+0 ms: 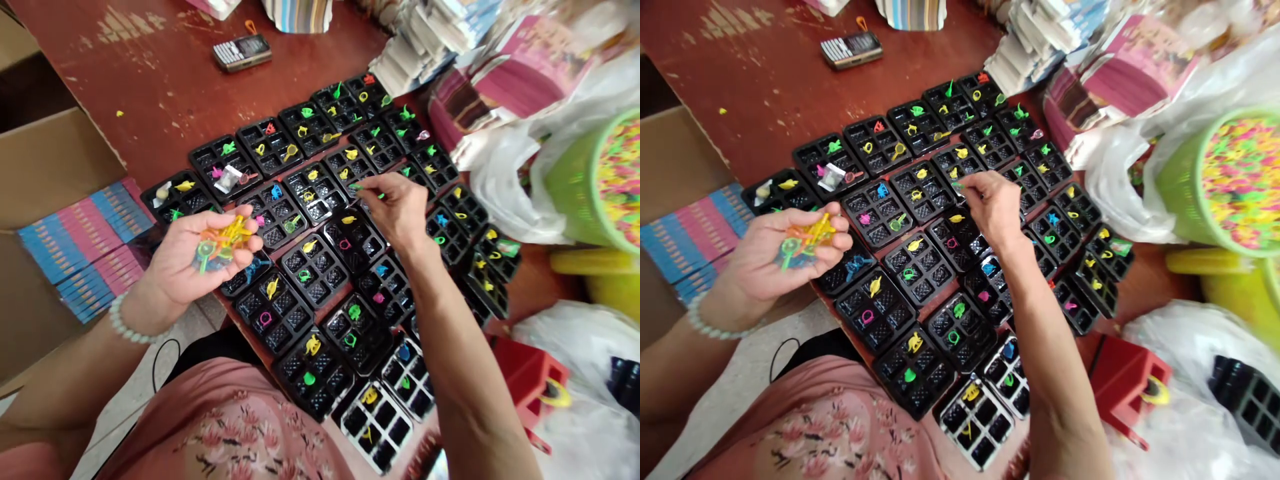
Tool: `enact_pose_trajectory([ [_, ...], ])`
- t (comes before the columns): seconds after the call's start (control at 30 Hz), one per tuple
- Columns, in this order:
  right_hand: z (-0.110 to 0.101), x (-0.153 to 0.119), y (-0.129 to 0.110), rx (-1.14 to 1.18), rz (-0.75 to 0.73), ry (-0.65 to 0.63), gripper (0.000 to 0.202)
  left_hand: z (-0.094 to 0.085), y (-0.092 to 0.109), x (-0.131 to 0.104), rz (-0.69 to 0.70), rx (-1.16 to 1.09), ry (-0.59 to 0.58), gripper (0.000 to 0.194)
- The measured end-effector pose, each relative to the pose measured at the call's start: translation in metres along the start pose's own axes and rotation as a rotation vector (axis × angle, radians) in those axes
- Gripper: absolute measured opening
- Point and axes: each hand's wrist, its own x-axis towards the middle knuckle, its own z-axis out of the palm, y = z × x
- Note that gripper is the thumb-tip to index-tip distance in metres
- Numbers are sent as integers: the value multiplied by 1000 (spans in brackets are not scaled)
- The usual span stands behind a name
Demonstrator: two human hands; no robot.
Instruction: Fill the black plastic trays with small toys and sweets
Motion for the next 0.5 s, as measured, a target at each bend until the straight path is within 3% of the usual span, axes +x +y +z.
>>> enact_pose_trajectory([
  [0.1,18,-2,2,-54,-87,-137,14,-12,0,-9,19,5,18,29],
  [0.17,27,-5,-7,-39,-113,-162,15,-19,1,-16,44,-4,36,29],
  [0.3,36,-20,-52,33,-178,-212,13,-35,3,-30,75,-4,82,29],
  [0.5,51,-46,-115,29,-385,-526,15,-67,-7,-41,-5,51,88,24],
])
